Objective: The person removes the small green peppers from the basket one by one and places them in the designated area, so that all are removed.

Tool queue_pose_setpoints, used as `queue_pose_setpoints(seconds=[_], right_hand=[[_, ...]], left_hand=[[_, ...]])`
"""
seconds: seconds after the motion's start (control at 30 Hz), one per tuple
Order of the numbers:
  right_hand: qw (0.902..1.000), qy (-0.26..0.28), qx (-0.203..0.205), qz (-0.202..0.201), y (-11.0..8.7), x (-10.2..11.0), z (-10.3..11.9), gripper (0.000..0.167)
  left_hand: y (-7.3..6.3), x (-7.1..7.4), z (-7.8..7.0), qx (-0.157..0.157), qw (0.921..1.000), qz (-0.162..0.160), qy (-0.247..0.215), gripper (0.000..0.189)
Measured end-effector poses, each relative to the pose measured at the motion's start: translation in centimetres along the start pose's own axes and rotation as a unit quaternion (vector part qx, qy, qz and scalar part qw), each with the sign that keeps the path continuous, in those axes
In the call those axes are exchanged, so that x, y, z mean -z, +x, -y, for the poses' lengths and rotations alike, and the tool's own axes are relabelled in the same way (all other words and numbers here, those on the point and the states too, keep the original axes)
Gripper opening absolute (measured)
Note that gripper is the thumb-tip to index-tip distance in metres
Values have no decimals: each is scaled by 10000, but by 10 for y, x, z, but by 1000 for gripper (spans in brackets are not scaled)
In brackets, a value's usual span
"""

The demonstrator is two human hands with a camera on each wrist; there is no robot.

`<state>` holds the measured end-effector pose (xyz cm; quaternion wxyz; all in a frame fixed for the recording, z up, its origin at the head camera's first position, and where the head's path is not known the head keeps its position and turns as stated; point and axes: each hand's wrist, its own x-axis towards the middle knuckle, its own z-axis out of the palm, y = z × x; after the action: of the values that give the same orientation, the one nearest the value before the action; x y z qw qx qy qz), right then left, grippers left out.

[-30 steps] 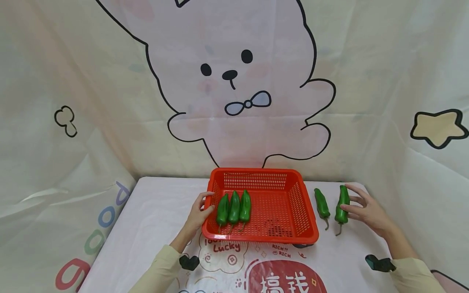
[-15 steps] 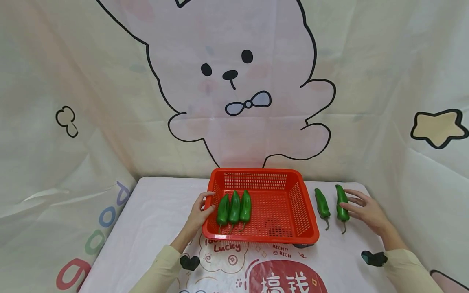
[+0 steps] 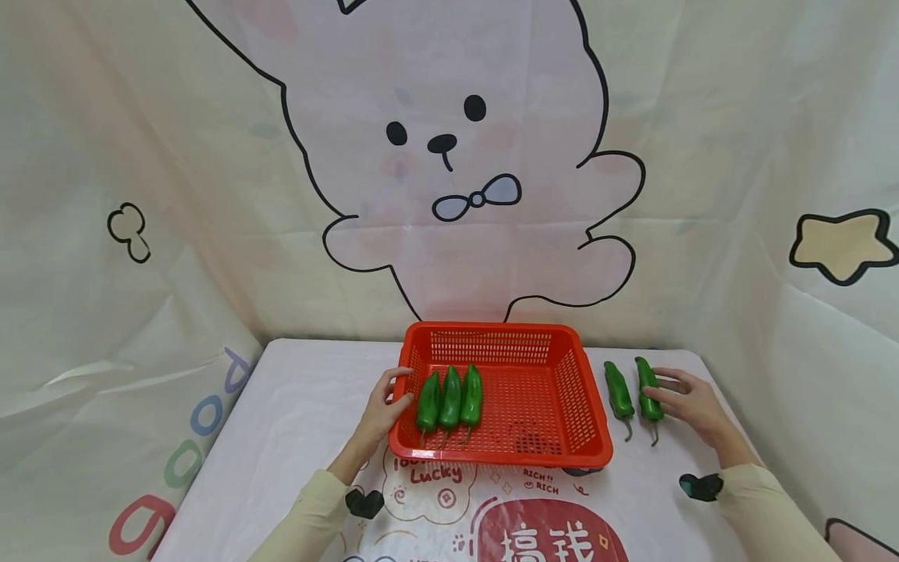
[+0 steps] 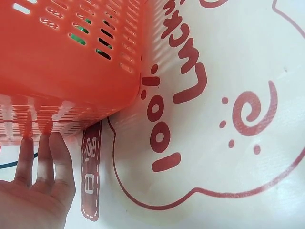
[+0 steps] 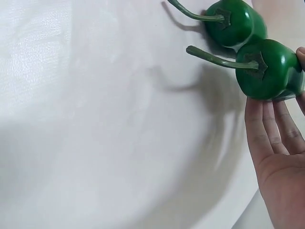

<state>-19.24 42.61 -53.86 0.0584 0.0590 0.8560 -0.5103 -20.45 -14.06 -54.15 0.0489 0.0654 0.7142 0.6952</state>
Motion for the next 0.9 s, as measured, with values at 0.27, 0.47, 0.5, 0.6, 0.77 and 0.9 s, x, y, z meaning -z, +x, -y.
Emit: queue_pose_setpoints(seconds=[0.27, 0.47, 0.5, 0.6, 0.77, 0.9], right_hand=[[9993, -298, -229, -91, 5, -7, -9, 79], [9969, -693, -172, -322, 7, -11, -6, 72], [9969, -673, -165, -365, 7, -11, -6, 71], [9967, -621, -216, -483, 10, -14, -8, 71], [9962, -627, -323, -514, 13, -17, -11, 72], [9959, -733, -341, -413, 14, -17, -12, 73]], left_hand=[[3, 1, 9, 33, 10000, 24, 51, 44], [3, 2, 7, -23, 10000, 33, 46, 44], [3, 2, 7, -42, 10000, 42, 39, 44], [2, 1, 7, -104, 9999, 69, 41, 44], [2, 1, 7, -98, 9999, 37, 36, 44], [2, 1, 7, -25, 10000, 4, 42, 44]])
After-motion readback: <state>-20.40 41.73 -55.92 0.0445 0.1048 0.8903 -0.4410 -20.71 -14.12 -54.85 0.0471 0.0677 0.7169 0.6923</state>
